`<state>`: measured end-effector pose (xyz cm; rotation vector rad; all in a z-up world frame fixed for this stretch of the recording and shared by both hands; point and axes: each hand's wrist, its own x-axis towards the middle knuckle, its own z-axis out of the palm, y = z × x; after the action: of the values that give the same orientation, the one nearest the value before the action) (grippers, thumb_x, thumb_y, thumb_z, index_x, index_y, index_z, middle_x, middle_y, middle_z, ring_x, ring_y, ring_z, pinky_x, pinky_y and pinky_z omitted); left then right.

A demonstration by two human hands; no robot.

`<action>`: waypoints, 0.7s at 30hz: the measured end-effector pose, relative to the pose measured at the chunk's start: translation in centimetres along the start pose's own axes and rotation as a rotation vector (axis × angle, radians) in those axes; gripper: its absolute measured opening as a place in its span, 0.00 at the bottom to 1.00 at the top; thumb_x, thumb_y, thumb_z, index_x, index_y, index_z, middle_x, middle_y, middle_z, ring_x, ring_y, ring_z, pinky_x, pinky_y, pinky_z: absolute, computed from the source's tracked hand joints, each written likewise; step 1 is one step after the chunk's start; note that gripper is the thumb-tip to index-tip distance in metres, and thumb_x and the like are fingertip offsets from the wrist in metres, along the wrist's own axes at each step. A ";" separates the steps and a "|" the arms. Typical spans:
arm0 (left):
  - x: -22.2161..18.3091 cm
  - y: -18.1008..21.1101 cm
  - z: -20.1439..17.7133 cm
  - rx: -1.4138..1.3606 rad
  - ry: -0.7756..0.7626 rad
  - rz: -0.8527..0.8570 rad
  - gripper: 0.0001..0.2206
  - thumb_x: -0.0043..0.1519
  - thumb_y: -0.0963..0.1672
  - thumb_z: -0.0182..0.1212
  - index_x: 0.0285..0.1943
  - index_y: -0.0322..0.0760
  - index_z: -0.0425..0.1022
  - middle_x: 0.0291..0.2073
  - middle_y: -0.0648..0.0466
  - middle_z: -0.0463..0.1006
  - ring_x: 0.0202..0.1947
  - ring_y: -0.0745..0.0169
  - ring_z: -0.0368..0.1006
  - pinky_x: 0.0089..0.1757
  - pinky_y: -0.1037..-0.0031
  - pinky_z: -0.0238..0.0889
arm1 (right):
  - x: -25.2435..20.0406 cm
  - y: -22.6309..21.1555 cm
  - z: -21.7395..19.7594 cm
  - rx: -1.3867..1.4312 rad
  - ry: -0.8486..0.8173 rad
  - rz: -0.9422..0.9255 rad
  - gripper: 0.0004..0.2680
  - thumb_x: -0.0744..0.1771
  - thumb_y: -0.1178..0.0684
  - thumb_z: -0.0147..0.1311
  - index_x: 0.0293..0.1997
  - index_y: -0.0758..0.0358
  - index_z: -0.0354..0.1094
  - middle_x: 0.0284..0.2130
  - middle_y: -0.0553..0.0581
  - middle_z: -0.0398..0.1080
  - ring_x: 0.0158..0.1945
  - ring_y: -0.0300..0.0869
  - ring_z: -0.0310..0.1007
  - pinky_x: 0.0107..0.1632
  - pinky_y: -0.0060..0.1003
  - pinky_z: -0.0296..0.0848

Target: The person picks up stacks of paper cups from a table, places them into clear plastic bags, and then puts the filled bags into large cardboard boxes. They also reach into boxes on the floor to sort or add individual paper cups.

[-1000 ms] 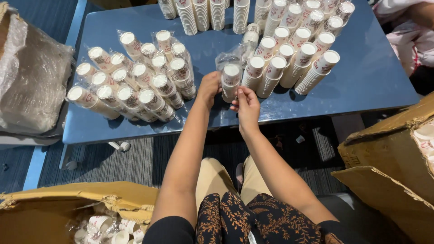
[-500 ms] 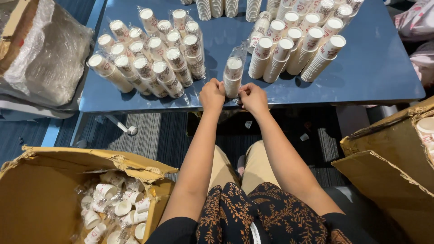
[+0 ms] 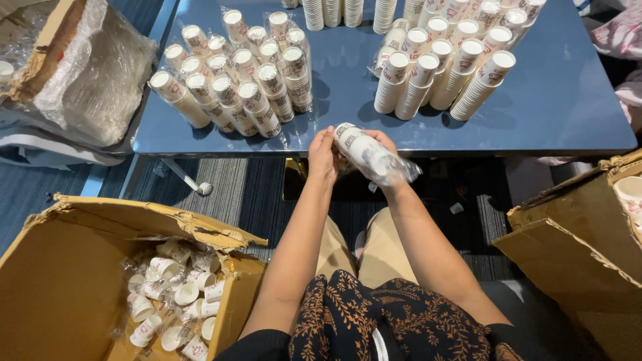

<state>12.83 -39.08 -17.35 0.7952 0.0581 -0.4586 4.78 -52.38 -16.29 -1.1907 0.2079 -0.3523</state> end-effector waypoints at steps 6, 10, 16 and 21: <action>-4.0 4.4 -0.3 0.196 -0.575 -0.064 0.07 0.71 0.44 0.62 0.45 0.33 0.75 0.36 0.52 0.76 0.33 0.68 0.69 0.34 0.78 0.64 | -2.1 -5.6 -1.7 -0.003 -0.322 0.066 0.04 0.72 0.58 0.50 0.51 0.64 0.66 0.39 0.50 0.71 0.40 0.32 0.70 0.43 0.30 0.70; -8.0 7.2 2.5 0.273 -0.739 0.147 0.07 0.68 0.43 0.64 0.40 0.31 0.77 0.41 0.54 0.76 0.42 0.70 0.71 0.46 0.78 0.67 | -5.1 -11.7 0.1 -0.195 -0.628 0.066 0.04 0.72 0.58 0.50 0.49 0.65 0.67 0.39 0.50 0.71 0.40 0.32 0.69 0.43 0.30 0.69; -11.1 7.8 3.8 0.497 -0.686 0.352 0.03 0.64 0.38 0.66 0.41 0.29 0.81 0.42 0.55 0.74 0.42 0.70 0.70 0.45 0.80 0.65 | -10.3 -16.4 5.4 -1.053 -0.467 -0.443 0.06 0.66 0.58 0.58 0.46 0.63 0.75 0.34 0.57 0.78 0.36 0.40 0.76 0.42 0.35 0.74; -14.8 8.0 5.7 0.375 -0.542 0.604 0.02 0.62 0.38 0.67 0.42 0.32 0.80 0.51 0.54 0.76 0.52 0.69 0.74 0.52 0.79 0.68 | -12.8 -12.7 7.1 -0.532 -0.021 -0.751 0.06 0.68 0.66 0.56 0.48 0.67 0.73 0.47 0.60 0.75 0.53 0.44 0.76 0.58 0.37 0.74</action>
<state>2.12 -32.67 -4.71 0.9801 -0.7727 -0.0934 -6.66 -45.52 -2.25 -1.7798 -0.1929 -0.9820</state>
